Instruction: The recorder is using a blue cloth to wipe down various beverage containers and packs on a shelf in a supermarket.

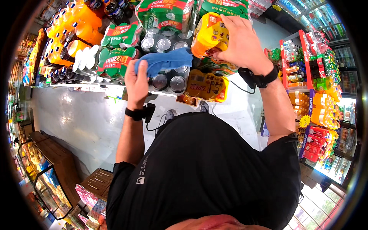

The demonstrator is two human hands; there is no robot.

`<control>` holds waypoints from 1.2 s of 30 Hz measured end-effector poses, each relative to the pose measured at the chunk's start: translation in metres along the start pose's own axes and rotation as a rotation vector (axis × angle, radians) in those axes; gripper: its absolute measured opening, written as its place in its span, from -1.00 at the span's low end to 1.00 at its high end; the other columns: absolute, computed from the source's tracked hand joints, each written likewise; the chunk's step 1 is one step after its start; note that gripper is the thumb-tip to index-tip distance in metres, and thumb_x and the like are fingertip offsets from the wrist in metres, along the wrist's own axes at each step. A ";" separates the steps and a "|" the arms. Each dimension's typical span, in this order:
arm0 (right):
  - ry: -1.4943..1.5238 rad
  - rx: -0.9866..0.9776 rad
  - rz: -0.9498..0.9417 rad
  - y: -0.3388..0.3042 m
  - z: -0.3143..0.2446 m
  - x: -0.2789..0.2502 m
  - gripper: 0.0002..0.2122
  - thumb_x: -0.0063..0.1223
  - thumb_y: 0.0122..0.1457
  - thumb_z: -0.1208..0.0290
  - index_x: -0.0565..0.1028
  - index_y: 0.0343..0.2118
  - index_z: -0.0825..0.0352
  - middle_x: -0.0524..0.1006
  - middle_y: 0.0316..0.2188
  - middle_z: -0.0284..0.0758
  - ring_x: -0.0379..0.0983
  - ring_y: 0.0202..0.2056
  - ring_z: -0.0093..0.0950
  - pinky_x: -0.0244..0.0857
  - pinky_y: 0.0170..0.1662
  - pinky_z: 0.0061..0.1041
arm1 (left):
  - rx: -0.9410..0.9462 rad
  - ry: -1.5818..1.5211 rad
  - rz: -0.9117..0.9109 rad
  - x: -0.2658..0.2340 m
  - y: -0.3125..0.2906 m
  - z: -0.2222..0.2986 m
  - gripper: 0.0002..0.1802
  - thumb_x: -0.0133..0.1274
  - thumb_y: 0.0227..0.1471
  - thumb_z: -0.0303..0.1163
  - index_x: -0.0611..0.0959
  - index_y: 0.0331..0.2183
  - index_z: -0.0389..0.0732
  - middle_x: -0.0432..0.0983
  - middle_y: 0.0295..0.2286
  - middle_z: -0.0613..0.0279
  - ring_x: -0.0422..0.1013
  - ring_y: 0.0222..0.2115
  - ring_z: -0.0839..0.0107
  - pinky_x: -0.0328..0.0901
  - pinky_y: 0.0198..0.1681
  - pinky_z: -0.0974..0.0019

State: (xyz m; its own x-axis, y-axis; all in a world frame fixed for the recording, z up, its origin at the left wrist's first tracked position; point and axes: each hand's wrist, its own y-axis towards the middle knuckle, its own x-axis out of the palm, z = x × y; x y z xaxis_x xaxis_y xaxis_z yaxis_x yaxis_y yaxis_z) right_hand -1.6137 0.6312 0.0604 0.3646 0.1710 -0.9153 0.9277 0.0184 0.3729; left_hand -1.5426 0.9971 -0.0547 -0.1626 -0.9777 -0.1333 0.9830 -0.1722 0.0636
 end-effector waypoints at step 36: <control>0.272 -0.062 0.081 -0.010 0.046 -0.014 -0.33 0.38 -0.02 0.34 0.52 0.19 0.57 0.58 0.10 -0.02 0.44 0.22 -0.04 0.31 0.33 -0.11 | 0.407 0.881 -0.858 0.244 -0.051 -0.013 -0.22 0.47 0.07 -0.18 0.59 0.24 -0.28 0.48 0.18 -0.19 0.34 0.28 -0.23 0.28 0.38 -0.16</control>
State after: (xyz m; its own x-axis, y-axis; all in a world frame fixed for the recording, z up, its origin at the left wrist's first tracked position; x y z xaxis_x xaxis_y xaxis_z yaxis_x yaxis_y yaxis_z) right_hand -1.6242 0.5832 0.0626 0.3948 0.4322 -0.8107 0.8865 0.0526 0.4597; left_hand -1.6310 0.7691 -0.1033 -0.4608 -0.1556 -0.8738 0.4712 -0.8772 -0.0923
